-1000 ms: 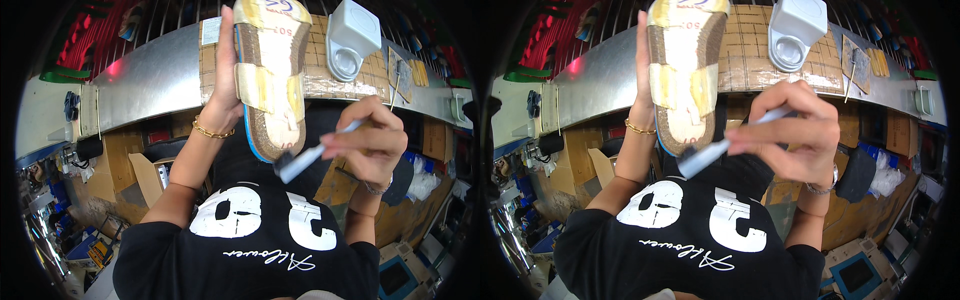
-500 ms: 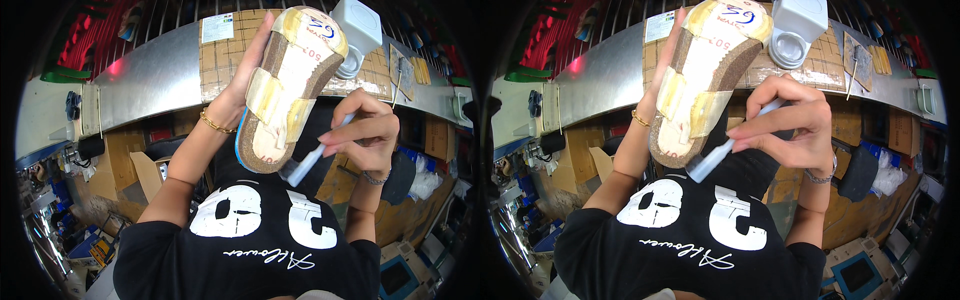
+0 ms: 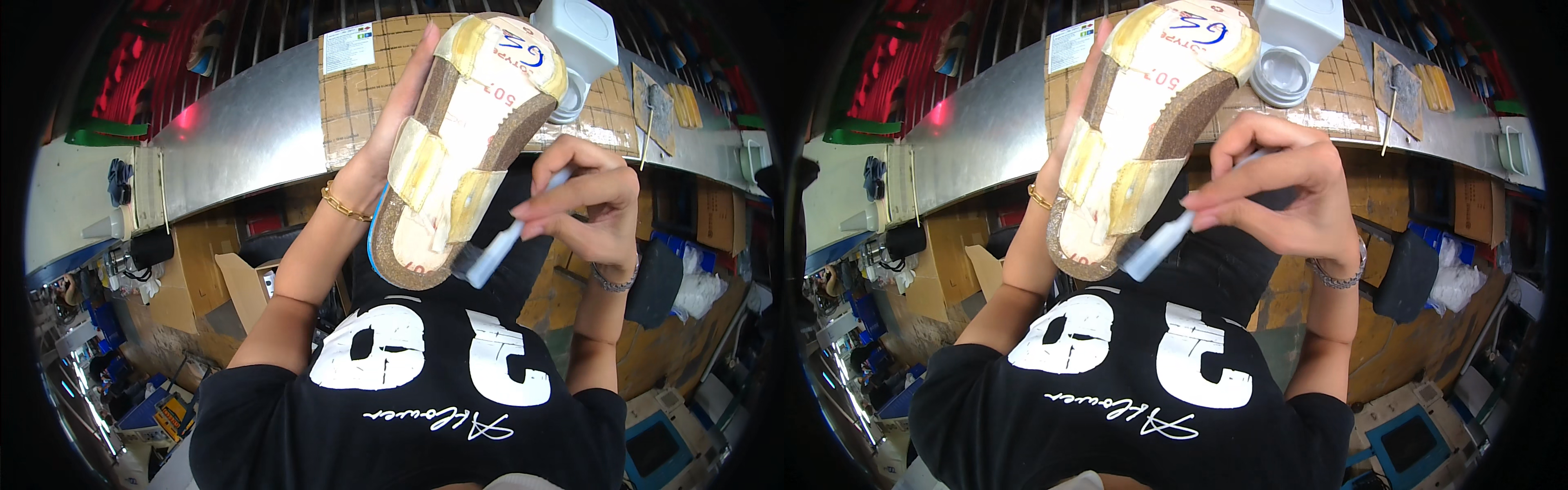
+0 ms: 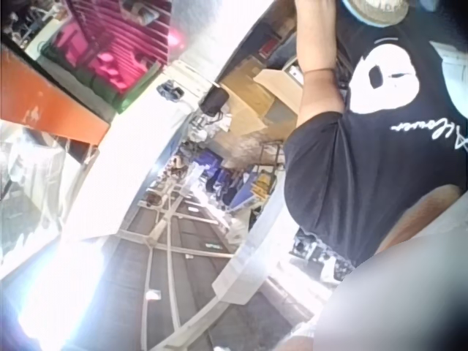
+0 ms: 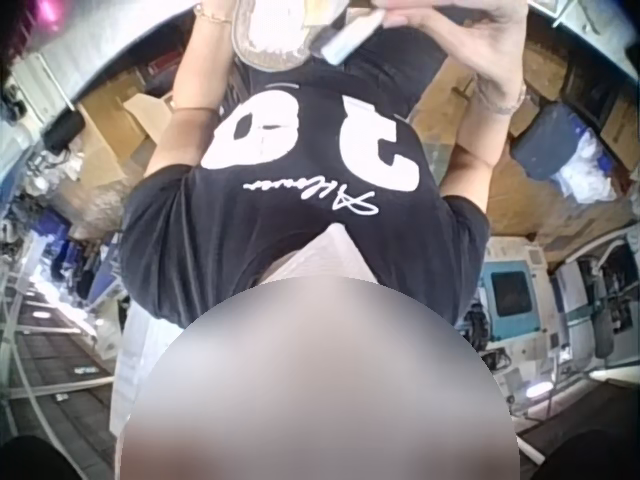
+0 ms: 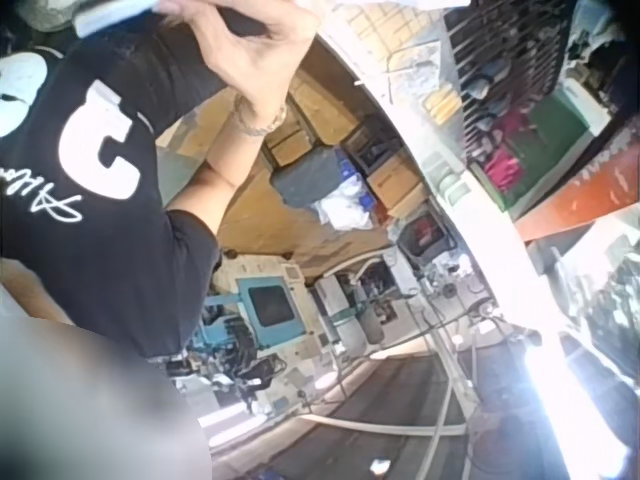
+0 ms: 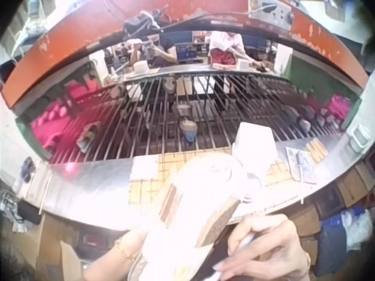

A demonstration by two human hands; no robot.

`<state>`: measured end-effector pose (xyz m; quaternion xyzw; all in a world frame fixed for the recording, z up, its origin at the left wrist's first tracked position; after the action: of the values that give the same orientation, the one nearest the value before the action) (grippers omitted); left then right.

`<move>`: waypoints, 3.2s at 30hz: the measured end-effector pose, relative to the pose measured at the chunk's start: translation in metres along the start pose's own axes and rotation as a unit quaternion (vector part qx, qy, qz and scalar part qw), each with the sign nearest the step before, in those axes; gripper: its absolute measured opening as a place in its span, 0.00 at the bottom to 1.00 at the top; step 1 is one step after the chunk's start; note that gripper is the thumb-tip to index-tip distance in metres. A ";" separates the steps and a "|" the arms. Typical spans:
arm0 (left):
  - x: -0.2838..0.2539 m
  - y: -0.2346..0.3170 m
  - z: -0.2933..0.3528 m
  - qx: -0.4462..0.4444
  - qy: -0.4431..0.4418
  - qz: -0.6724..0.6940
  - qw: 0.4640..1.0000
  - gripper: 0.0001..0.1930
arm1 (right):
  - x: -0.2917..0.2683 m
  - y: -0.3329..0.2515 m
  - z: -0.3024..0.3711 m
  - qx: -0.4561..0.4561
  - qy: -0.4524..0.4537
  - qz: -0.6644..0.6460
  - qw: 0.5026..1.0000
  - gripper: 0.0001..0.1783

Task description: The person holds a pair of sandals and repeatedly applies glue to the sole using a brush. They dip the brush into a container of glue and spread it across the sole surface multiple times.

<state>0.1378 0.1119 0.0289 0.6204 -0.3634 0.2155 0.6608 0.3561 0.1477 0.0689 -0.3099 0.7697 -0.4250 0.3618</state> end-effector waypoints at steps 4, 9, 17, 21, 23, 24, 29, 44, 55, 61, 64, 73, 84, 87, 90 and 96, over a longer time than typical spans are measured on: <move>0.006 0.004 0.003 0.010 0.078 -0.078 0.994 0.38 | 0.003 -0.008 -0.001 -0.007 0.017 0.000 1.000 0.13; -0.003 0.021 0.002 0.005 -0.055 0.071 0.996 0.39 | 0.011 -0.027 -0.001 0.007 0.003 0.090 0.996 0.12; 0.004 0.017 0.009 0.037 0.090 -0.128 0.987 0.42 | 0.012 -0.033 -0.012 0.023 0.083 0.073 0.994 0.10; 0.011 0.016 0.011 0.018 0.105 -0.086 0.991 0.41 | -0.017 -0.002 -0.046 -0.013 0.219 0.258 0.941 0.08; 0.008 0.016 0.013 0.004 0.094 -0.109 0.990 0.41 | -0.024 0.016 -0.060 -0.028 0.296 0.292 0.909 0.09; 0.004 0.015 0.014 0.001 0.081 -0.097 0.992 0.40 | -0.024 0.024 -0.065 -0.031 0.338 0.306 0.889 0.09; -0.026 0.023 0.019 0.003 0.121 -0.080 0.989 0.43 | 0.020 0.034 -0.045 -0.043 0.297 0.320 0.899 0.15; -0.224 0.165 -0.058 0.069 0.199 0.192 0.958 0.45 | -0.013 0.029 0.019 0.179 0.234 -0.390 0.873 0.22; -0.316 0.175 -0.130 0.235 0.468 0.273 0.807 0.38 | -0.027 0.020 0.032 0.105 0.188 -0.531 0.819 0.26; -0.205 0.145 -0.123 0.145 0.353 0.083 0.920 0.37 | -0.082 0.043 0.077 0.182 0.325 -0.202 0.906 0.20; -0.156 0.129 -0.121 0.085 0.281 -0.145 0.945 0.41 | -0.167 0.061 0.118 0.255 0.499 0.240 0.793 0.23; -0.194 0.072 -0.227 0.082 0.346 -0.568 0.742 0.44 | -0.278 0.123 0.183 0.424 0.365 0.432 0.707 0.15; -0.197 0.061 -0.243 0.079 0.480 -0.626 0.609 0.54 | -0.234 0.134 0.164 0.249 0.433 0.581 0.643 0.11; -0.191 0.071 -0.233 0.047 0.480 -0.623 0.616 0.40 | -0.217 0.142 0.162 0.222 0.548 0.448 0.670 0.13; -0.179 0.089 -0.217 0.038 0.502 -0.563 0.655 0.34 | -0.205 0.149 0.164 0.222 0.612 0.316 0.690 0.17; -0.144 0.102 -0.151 0.141 0.424 -0.428 0.786 0.23 | -0.191 0.155 0.171 0.157 0.593 0.214 0.760 0.16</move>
<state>0.0023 0.2970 -0.0057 0.6443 0.2906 0.2011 0.6783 0.5750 0.2930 -0.0753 0.2375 0.7995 -0.5501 -0.0420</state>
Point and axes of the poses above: each hand's wrist, its own z-axis away from the middle knuckle, its own x-axis out of the palm, y = z × x, the point moved 1 cm from there along -z, towards the middle knuckle, and after that the axes turned 6 degrees about -y, right-handed, at the moved point
